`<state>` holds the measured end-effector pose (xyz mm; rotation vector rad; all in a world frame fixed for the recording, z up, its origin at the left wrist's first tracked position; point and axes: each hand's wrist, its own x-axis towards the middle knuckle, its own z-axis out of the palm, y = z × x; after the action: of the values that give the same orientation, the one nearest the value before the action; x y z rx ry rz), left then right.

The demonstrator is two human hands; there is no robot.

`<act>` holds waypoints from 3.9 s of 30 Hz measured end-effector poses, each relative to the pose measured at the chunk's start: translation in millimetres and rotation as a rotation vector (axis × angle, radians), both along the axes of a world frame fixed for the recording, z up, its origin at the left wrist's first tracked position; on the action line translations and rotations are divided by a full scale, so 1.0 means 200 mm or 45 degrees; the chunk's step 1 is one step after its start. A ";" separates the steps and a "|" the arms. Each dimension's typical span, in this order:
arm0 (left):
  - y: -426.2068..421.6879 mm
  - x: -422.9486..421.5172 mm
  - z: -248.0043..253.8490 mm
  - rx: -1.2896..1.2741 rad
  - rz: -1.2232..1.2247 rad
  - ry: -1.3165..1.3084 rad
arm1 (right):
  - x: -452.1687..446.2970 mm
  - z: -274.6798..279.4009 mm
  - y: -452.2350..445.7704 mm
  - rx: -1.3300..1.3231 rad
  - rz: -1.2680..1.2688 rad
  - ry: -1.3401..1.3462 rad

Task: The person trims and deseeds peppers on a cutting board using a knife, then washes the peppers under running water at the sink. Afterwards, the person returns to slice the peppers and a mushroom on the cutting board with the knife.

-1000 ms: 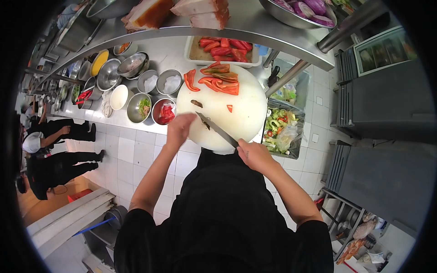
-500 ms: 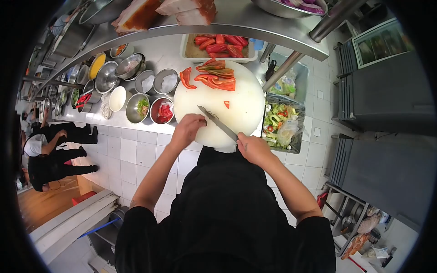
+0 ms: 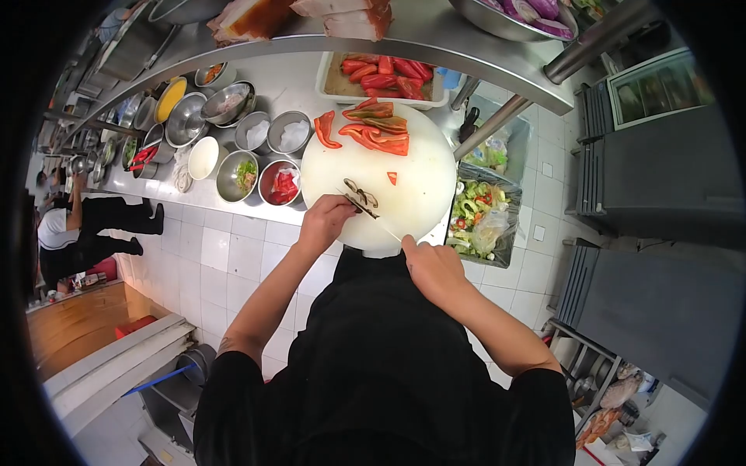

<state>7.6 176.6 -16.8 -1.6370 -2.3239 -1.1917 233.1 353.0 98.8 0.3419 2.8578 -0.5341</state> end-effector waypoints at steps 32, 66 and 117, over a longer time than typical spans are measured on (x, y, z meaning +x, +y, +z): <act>-0.03 0.00 -0.01 0.009 0.017 0.012 | -0.16 -0.14 -0.02 -0.182 -0.067 -0.096; -0.10 0.02 0.16 -0.020 -0.073 -0.012 | 0.09 -0.20 -0.02 -0.309 -0.118 0.341; 0.05 -0.27 0.28 -0.512 -0.263 -0.305 | 0.11 -0.21 0.02 -0.289 -0.107 0.370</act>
<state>-46.9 187.3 39.5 -2.0007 -2.7444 -1.0536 255.6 356.1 56.6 0.3725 3.0215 -0.9899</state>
